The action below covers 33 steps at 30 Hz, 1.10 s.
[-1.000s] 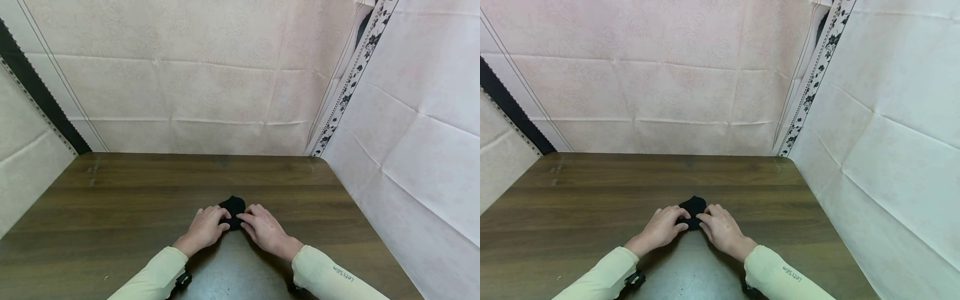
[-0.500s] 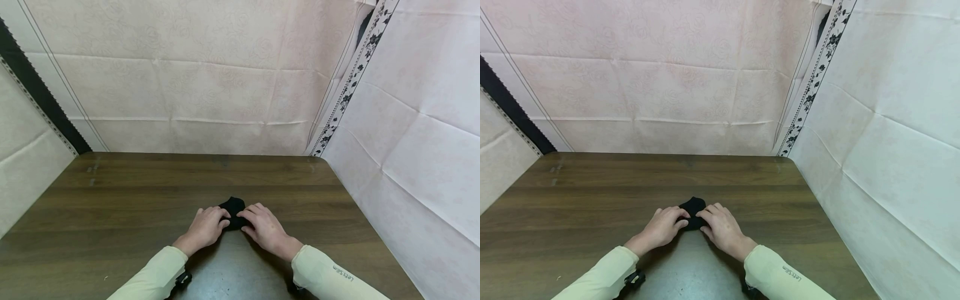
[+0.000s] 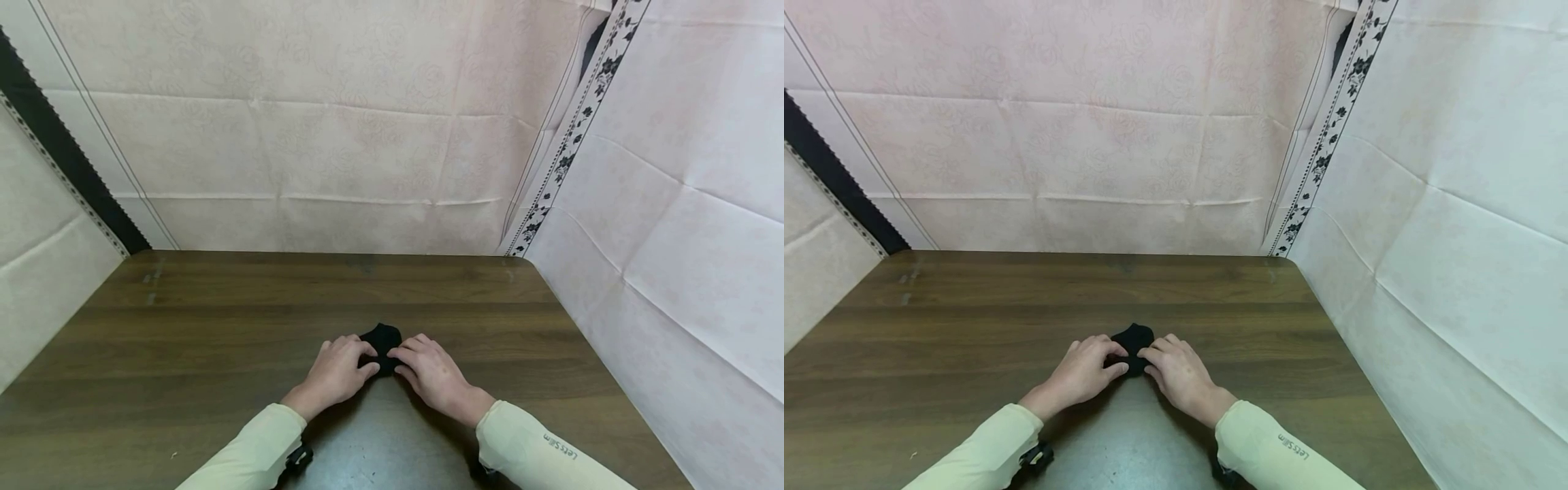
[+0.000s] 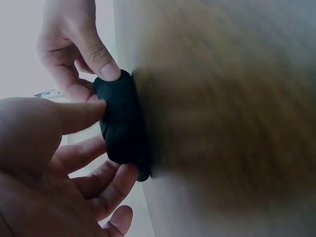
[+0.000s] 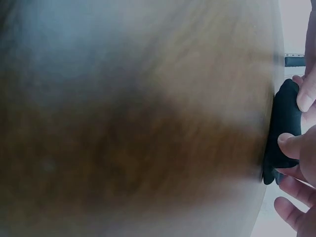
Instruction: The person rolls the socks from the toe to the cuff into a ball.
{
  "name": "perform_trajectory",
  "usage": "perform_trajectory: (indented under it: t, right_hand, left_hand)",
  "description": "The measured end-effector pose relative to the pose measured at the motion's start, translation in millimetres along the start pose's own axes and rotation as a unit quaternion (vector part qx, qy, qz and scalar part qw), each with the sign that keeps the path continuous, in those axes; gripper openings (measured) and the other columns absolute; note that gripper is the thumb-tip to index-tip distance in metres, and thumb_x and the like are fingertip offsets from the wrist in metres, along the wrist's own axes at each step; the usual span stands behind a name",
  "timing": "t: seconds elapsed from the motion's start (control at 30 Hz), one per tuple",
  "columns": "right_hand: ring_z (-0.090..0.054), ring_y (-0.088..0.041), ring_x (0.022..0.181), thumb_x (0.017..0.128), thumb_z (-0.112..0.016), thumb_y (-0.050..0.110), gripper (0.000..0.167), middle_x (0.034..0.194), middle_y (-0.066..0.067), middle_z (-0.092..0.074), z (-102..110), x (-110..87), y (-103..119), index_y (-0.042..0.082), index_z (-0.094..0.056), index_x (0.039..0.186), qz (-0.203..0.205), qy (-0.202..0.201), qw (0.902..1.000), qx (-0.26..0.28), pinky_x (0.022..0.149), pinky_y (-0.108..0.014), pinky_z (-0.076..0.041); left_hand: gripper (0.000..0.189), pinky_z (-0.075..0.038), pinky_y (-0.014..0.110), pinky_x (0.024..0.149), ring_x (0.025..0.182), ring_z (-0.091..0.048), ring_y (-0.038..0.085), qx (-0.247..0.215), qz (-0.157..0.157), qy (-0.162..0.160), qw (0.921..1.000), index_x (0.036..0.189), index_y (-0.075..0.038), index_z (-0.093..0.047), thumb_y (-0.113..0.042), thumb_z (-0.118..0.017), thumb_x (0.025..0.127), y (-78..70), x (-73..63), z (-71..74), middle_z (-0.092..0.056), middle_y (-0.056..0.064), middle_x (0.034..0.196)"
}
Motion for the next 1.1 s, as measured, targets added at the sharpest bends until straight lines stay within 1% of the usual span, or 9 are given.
perform_trajectory:
  t: [0.1, 0.2, 0.37, 0.53, 0.7, 0.9, 1.1]
  right_hand:
    - [-0.058, -0.016, 0.104, 0.095, -0.071, 0.016, 0.024, 0.111, 0.002, -0.068, -1.3, 0.3, 0.4, 0.016, -0.071, 0.119, 0.002, 0.004, 1.0000, -0.006, 0.094, -0.034, -0.048]
    - [-0.058, -0.016, 0.103, 0.096, -0.070, 0.015, 0.025, 0.111, 0.002, -0.067, -2.1, 0.4, 0.8, 0.015, -0.070, 0.121, 0.005, 0.009, 0.9999, -0.010, 0.094, -0.034, -0.048]
    - [-0.058, -0.016, 0.101, 0.097, -0.069, 0.013, 0.025, 0.110, 0.001, -0.067, -2.1, 0.3, 0.3, 0.015, -0.070, 0.121, 0.004, 0.007, 1.0000, -0.002, 0.091, -0.034, -0.049]
    - [-0.058, -0.016, 0.098, 0.098, -0.068, 0.013, 0.025, 0.108, 0.001, -0.067, -3.6, 0.1, -1.6, 0.015, -0.070, 0.122, -0.007, 0.015, 0.9998, 0.011, 0.089, -0.034, -0.050]
    - [-0.057, -0.016, 0.097, 0.099, -0.066, 0.012, 0.025, 0.107, 0.000, -0.067, -5.8, 0.4, -2.6, 0.014, -0.069, 0.123, -0.015, 0.028, 0.9994, 0.013, 0.089, -0.034, -0.050]
    - [-0.057, -0.016, 0.097, 0.100, -0.064, 0.014, 0.025, 0.107, 0.000, -0.066, -6.4, -0.5, -3.0, 0.014, -0.068, 0.125, -0.025, 0.038, 0.9989, 0.012, 0.089, -0.034, -0.050]
    - [-0.056, -0.016, 0.096, 0.100, -0.064, 0.019, 0.028, 0.108, 0.000, -0.063, -4.0, -2.5, -2.5, 0.013, -0.069, 0.127, -0.026, 0.029, 0.9992, 0.006, 0.087, -0.034, -0.050]
  left_hand:
    - [0.021, -0.039, 0.050, 0.093, 0.105, -0.059, 0.027, -0.008, -0.006, -0.011, 0.9999, 0.105, -0.014, -0.074, -0.026, -0.078, 0.090, -0.4, 1.0, 1.2, -0.065, 0.003, 0.103]
    - [0.022, -0.040, 0.048, 0.091, 0.098, -0.058, 0.024, -0.017, -0.015, -0.021, 0.9995, 0.104, -0.014, -0.073, -0.025, -0.081, 0.086, -1.4, 1.6, 2.4, -0.063, 0.001, 0.098]
    - [0.024, -0.040, 0.048, 0.091, 0.098, -0.059, 0.025, -0.017, -0.021, -0.026, 0.9993, 0.103, -0.015, -0.072, -0.023, -0.084, 0.083, -3.0, 1.6, 3.2, -0.062, -0.001, 0.096]
    - [0.026, -0.040, 0.048, 0.093, 0.099, -0.059, 0.025, -0.013, -0.019, -0.020, 0.9995, 0.104, -0.016, -0.072, -0.021, -0.085, 0.082, -2.8, 1.5, 1.9, -0.062, -0.001, 0.098]
    - [0.028, -0.039, 0.049, 0.095, 0.102, -0.059, 0.026, -0.015, -0.018, -0.010, 0.9997, 0.107, -0.015, -0.072, -0.017, -0.085, 0.083, -2.5, 0.9, 0.0, -0.063, 0.001, 0.101]
    - [0.025, -0.039, 0.049, 0.095, 0.106, -0.060, 0.028, -0.015, -0.020, 0.000, 0.9997, 0.110, -0.014, -0.072, -0.015, -0.081, 0.087, -2.6, 0.1, -1.2, -0.065, 0.003, 0.106]
    - [0.025, -0.039, 0.049, 0.096, 0.113, -0.059, 0.029, -0.003, -0.023, 0.010, 0.9997, 0.114, -0.013, -0.071, -0.016, -0.077, 0.090, -3.1, -0.5, -2.6, -0.065, 0.004, 0.111]
Point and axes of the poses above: each hand's wrist, its own x-axis towards the middle knuckle, its own z-axis out of the back of the hand, y = z × x, the point moved 9 cm from there along x, towards the middle knuckle
